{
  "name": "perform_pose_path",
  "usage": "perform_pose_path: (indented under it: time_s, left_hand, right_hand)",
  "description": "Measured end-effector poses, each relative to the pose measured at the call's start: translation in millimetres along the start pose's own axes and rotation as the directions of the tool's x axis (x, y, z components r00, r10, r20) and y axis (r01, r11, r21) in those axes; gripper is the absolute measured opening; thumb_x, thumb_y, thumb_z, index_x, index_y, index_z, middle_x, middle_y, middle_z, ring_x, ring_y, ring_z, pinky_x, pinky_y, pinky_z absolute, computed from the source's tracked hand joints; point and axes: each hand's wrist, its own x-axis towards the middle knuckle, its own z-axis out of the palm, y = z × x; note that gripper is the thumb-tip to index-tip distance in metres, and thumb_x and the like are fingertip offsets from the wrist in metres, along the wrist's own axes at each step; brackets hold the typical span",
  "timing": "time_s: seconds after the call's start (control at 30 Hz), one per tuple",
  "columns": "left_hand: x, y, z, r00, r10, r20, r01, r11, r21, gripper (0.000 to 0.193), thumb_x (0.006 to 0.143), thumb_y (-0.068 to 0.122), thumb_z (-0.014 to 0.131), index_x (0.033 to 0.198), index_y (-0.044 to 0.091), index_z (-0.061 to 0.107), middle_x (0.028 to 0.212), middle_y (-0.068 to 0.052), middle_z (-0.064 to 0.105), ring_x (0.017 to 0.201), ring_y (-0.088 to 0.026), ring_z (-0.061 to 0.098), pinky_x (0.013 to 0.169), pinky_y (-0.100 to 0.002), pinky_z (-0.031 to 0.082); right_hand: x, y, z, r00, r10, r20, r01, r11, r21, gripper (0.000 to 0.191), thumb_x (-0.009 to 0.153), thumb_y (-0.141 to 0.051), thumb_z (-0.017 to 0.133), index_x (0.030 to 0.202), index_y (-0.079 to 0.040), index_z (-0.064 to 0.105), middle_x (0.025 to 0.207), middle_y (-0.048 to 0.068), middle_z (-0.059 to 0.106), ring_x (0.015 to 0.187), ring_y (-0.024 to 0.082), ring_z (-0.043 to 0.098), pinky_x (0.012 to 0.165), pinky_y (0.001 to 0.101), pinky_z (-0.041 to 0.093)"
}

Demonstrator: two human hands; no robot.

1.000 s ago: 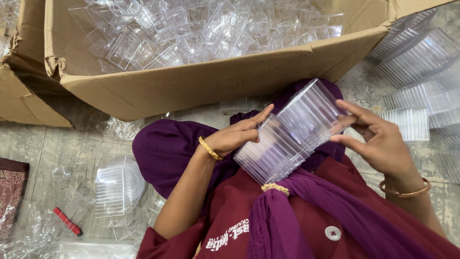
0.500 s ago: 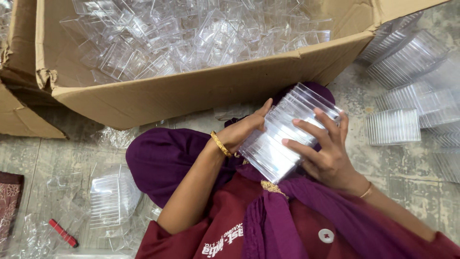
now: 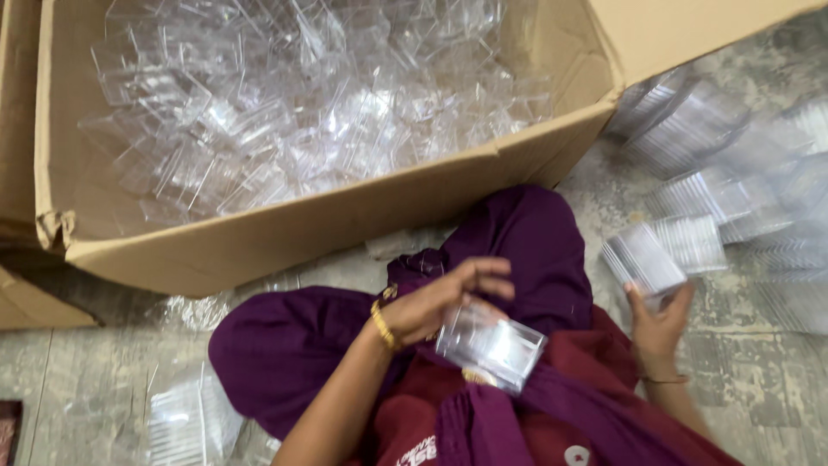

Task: The person sits on the floor and repeatedly picks clear plastic containers from a cardboard box, aligns them, and stacks them into a growing pile on their lap. The person continues this process for the duration of the clip.

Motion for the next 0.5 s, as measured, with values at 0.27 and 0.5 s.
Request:
perform_pose_path:
  time_s: [0.27,0.5]
  left_hand:
    - [-48.9,37.0,7.1,0.994,-0.078,-0.074,0.1,0.926,0.365,0.059,0.101,0.042,0.063,0.152,0.013,0.051,0.14,-0.015,0.064,0.129,-0.024,0.061,0.111,-0.033,0.048]
    - [-49.4,30.6,-1.7,0.668,0.452,-0.592,-0.182,0.87,0.459,0.06,0.092,0.022,0.074,0.144,0.012,0.045,0.117,-0.008,0.06,0.104,-0.017,0.066,0.094,-0.034,0.055]
  right_hand:
    - [62.9,77.9,29.0,0.964,-0.084,-0.252,0.044,0.986,-0.161,0.122,0.101,-0.004,0.079,0.157,-0.002,-0.028,0.175,0.03,0.003,0.163,0.04,0.023,0.136,0.0455,0.026]
    - [79.7,-1.8,88.0,0.841,0.536,-0.077,-0.522,0.84,0.148,0.08,0.094,-0.004,0.058,0.168,-0.012,0.028,0.171,0.017,0.043,0.133,0.037,0.055,0.101,0.0695,0.035]
